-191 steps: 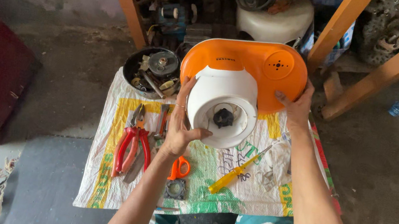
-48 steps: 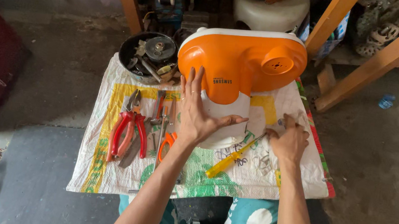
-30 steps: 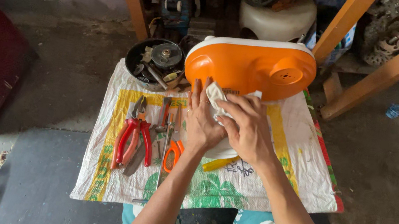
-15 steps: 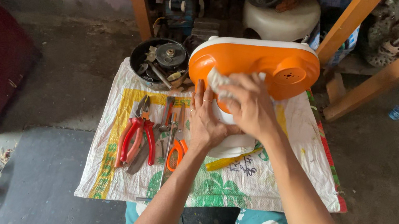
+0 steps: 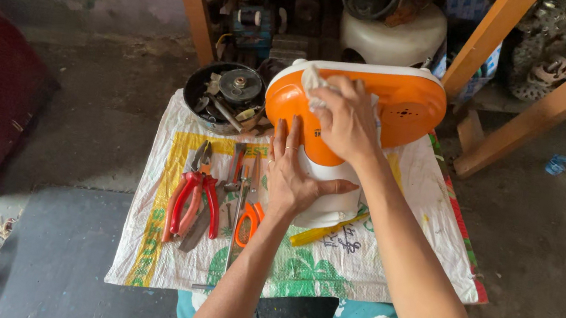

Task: The person uses a screwdriver to loosen screws on the base of a mixer grinder, removes internal components including a metal shaft, and wipes the exterior and interior parts with a cloth.

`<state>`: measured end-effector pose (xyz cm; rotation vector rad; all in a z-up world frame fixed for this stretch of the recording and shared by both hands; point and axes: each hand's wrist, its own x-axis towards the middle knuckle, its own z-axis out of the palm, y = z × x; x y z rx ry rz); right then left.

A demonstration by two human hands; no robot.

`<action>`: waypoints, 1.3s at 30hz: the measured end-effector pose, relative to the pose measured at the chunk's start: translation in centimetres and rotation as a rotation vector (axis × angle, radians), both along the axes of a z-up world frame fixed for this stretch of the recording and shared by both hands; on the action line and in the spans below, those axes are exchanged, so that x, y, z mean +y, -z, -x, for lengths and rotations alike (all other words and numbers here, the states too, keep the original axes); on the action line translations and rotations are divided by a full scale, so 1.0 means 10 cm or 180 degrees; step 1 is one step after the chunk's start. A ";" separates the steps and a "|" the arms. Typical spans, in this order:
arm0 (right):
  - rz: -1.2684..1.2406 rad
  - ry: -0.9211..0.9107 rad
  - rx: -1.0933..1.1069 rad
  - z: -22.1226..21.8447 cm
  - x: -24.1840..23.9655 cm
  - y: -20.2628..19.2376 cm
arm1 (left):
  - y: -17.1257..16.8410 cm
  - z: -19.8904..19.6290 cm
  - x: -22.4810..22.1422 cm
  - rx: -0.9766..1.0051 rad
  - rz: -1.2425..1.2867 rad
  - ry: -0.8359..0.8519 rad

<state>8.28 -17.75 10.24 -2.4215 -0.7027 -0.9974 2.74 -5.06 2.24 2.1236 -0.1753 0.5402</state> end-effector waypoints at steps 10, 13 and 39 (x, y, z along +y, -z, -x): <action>-0.0061 0.0217 -0.0212 -0.22 -0.06 0.07 | -0.10 0.06 -0.01 0.0130 0.0203 0.0051; -0.0472 0.1099 -0.0268 -0.48 -0.25 -0.04 | -0.21 0.10 0.01 0.0100 0.0180 0.0003; 0.1162 -0.0122 0.0369 0.10 0.32 0.20 | 0.15 -0.02 0.02 0.0326 0.0374 0.0124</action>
